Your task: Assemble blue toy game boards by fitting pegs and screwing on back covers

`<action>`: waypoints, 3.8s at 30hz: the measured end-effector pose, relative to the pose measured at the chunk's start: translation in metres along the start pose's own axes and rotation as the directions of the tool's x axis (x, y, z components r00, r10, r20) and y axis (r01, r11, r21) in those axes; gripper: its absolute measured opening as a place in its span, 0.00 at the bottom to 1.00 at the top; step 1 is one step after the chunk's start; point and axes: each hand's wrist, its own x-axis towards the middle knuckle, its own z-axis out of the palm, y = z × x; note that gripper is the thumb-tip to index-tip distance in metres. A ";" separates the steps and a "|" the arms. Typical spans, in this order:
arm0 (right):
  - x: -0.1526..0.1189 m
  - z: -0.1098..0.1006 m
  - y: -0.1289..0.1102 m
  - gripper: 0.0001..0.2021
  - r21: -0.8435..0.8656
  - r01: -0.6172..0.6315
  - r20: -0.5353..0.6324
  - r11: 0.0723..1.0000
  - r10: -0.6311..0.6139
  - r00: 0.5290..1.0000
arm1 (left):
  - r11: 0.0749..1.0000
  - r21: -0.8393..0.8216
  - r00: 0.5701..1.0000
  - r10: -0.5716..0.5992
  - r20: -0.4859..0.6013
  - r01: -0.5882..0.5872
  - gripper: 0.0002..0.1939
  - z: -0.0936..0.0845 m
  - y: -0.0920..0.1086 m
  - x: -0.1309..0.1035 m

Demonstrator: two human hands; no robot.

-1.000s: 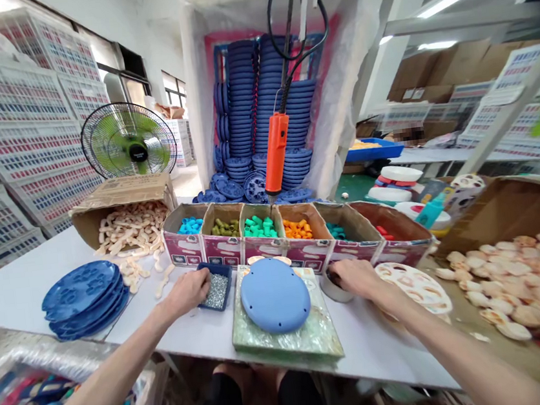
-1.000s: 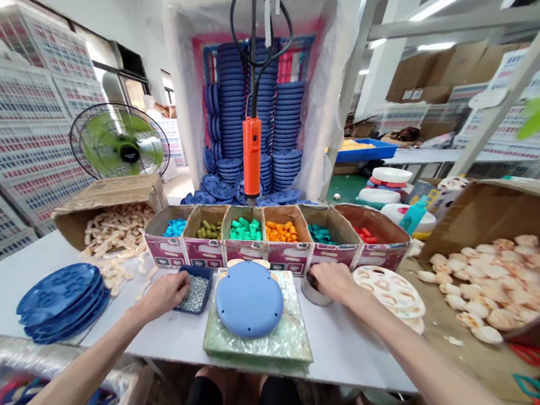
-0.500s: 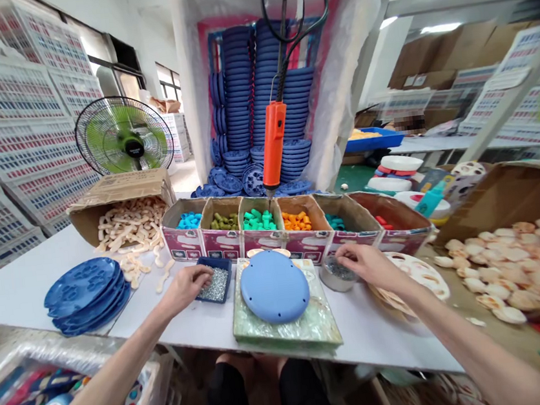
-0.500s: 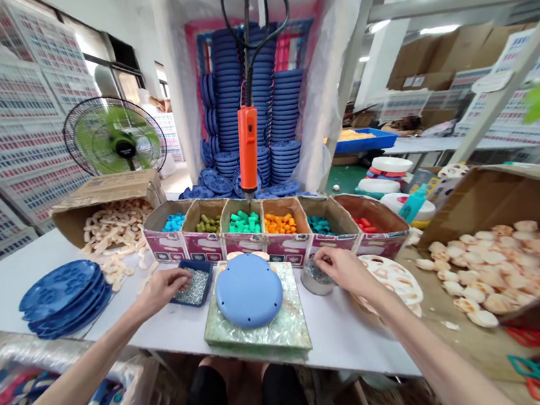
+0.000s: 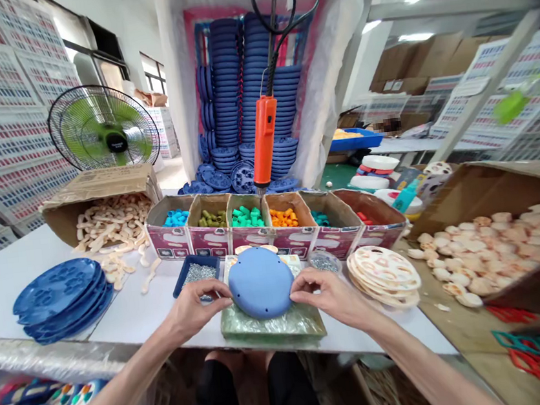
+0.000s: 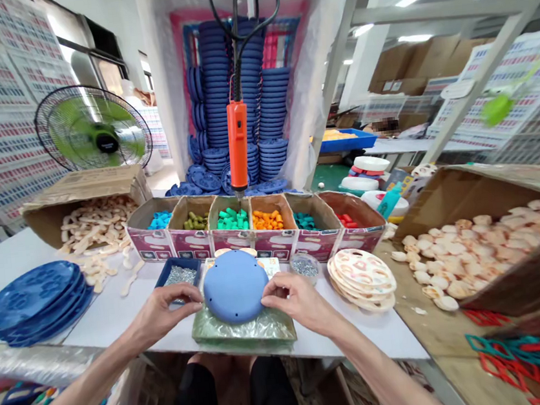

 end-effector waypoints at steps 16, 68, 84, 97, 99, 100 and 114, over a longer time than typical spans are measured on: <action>0.002 0.008 0.020 0.19 0.090 -0.138 -0.038 0.986 0.141 0.989 | 0.995 0.058 0.996 0.085 -0.033 -0.083 0.01 0.012 -0.009 0.007; -0.022 0.044 -0.026 0.10 0.030 0.077 -0.188 0.997 -0.069 0.980 | 0.738 0.674 0.998 0.022 -0.054 0.020 0.08 -0.039 -0.072 0.007; -0.011 0.068 -0.021 0.06 -0.314 0.259 -0.207 0.913 -0.332 0.920 | 0.832 0.550 0.989 0.132 -0.067 -0.074 0.09 -0.033 -0.055 0.004; -0.007 0.069 -0.016 0.10 -0.207 0.159 -0.192 0.965 -0.199 0.961 | 0.856 0.505 0.988 0.151 -0.040 -0.111 0.09 -0.030 -0.040 0.006; -0.007 0.069 -0.017 0.12 -0.192 0.155 -0.201 0.969 -0.193 0.960 | 0.859 0.499 0.988 0.150 -0.035 -0.113 0.09 -0.029 -0.038 0.006; -0.007 0.070 -0.017 0.12 -0.184 0.152 -0.209 0.971 -0.190 0.959 | 0.861 0.496 0.988 0.150 -0.032 -0.114 0.10 -0.029 -0.037 0.006; -0.006 0.069 -0.013 0.12 -0.237 0.175 -0.251 0.956 -0.234 0.939 | 0.875 0.470 0.991 0.132 0.000 -0.117 0.10 -0.026 -0.033 0.008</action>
